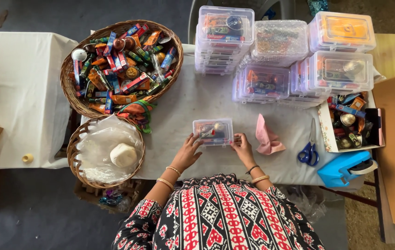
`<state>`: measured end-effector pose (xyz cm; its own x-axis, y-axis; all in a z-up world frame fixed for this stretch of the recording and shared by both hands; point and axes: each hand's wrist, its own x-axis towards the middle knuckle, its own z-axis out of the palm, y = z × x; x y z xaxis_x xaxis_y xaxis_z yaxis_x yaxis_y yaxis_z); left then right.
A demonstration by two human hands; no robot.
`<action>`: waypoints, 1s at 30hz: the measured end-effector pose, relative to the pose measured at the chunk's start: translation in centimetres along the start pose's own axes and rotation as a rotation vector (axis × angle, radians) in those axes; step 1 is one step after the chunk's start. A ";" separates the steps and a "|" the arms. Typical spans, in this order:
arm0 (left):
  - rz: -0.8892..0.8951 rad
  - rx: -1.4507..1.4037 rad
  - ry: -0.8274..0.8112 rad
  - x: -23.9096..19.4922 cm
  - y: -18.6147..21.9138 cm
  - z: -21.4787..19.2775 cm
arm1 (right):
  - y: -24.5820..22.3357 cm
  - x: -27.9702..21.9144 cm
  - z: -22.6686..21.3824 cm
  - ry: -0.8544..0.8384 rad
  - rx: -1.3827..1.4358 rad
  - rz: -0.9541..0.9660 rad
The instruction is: The person wraps small decorative ornaments in pink tissue paper and places the wrapped items into clear plastic storage boxes. They close and stack the filled boxes, move a filled box into a larger cardboard box, and pick additional ornaments from a basket to wrap next.
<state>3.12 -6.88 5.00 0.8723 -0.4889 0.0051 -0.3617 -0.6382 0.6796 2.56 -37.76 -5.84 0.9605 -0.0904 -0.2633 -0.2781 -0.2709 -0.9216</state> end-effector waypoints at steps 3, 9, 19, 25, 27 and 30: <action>-0.116 -0.027 0.082 0.2 -1.0 1.5 | -1.3 -0.1 0.0 0.023 -0.159 -0.097; -0.455 -0.454 0.248 1.3 -1.5 2.1 | -4.6 -0.3 -0.5 -0.042 -0.258 -0.047; -0.437 -0.473 0.165 1.3 -8.1 6.2 | -9.1 -1.7 0.7 -0.043 -0.434 -0.142; -0.398 -0.585 0.153 1.1 -9.0 7.0 | -7.3 -1.7 0.8 -0.023 -0.574 -0.269; -0.416 -0.619 0.159 1.2 -9.1 7.1 | -7.1 -1.7 0.8 -0.001 -0.636 -0.390; -0.417 -0.598 0.157 1.2 -8.9 6.9 | -6.0 -1.7 0.8 0.002 -0.684 -0.459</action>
<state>5.14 -5.83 -6.10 0.9510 -0.1572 -0.2661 0.2113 -0.2978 0.9309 2.59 -35.18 -0.14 0.9804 0.1705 0.0986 0.1963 -0.8051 -0.5597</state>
